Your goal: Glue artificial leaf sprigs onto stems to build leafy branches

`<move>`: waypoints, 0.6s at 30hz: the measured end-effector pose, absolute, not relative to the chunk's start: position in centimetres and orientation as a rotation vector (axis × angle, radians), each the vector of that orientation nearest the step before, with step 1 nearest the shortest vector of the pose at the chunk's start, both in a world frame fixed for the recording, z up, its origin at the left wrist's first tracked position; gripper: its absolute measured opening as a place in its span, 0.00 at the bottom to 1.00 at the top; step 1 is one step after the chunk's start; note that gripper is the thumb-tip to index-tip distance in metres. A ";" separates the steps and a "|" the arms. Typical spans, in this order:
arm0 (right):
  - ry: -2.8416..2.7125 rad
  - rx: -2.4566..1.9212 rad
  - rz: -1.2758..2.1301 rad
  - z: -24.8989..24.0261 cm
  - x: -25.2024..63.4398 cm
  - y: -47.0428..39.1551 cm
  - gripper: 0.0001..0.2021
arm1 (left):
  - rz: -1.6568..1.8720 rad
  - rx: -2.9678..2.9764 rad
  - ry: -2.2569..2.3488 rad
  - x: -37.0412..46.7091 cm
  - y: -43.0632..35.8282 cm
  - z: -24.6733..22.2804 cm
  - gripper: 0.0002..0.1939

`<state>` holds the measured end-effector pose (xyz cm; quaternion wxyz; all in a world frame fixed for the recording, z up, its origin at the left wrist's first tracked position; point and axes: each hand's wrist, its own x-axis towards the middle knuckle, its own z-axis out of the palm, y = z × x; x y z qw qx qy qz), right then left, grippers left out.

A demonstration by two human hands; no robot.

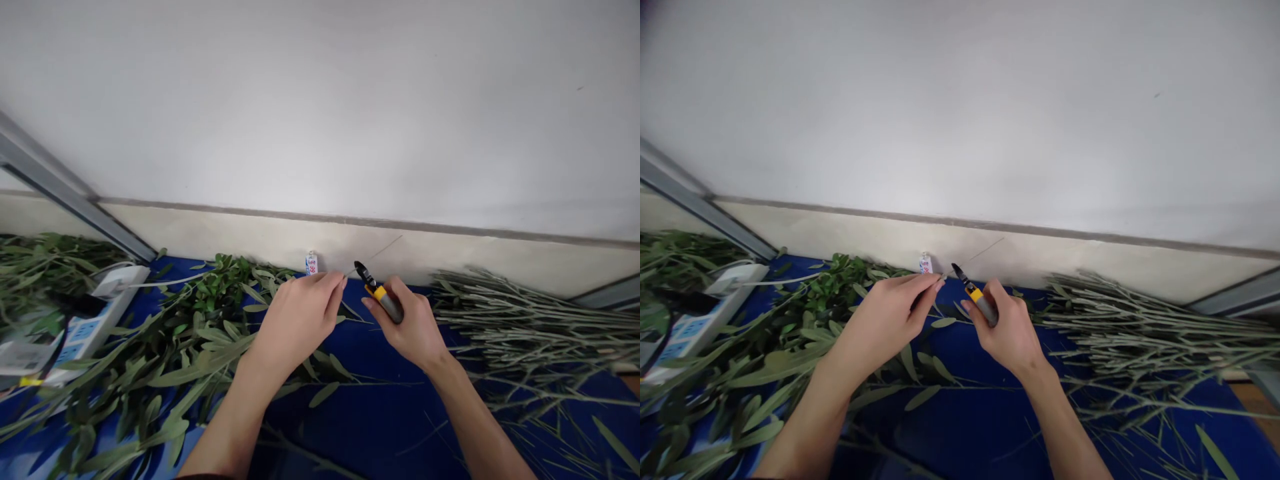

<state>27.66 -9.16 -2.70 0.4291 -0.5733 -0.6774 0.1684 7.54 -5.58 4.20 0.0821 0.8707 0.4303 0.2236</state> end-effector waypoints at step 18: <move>-1.344 -1.589 0.067 -4.0 28.4 -8.4 0.11 | 0.524 2.757 1.201 6.4 -4.9 3.9 0.14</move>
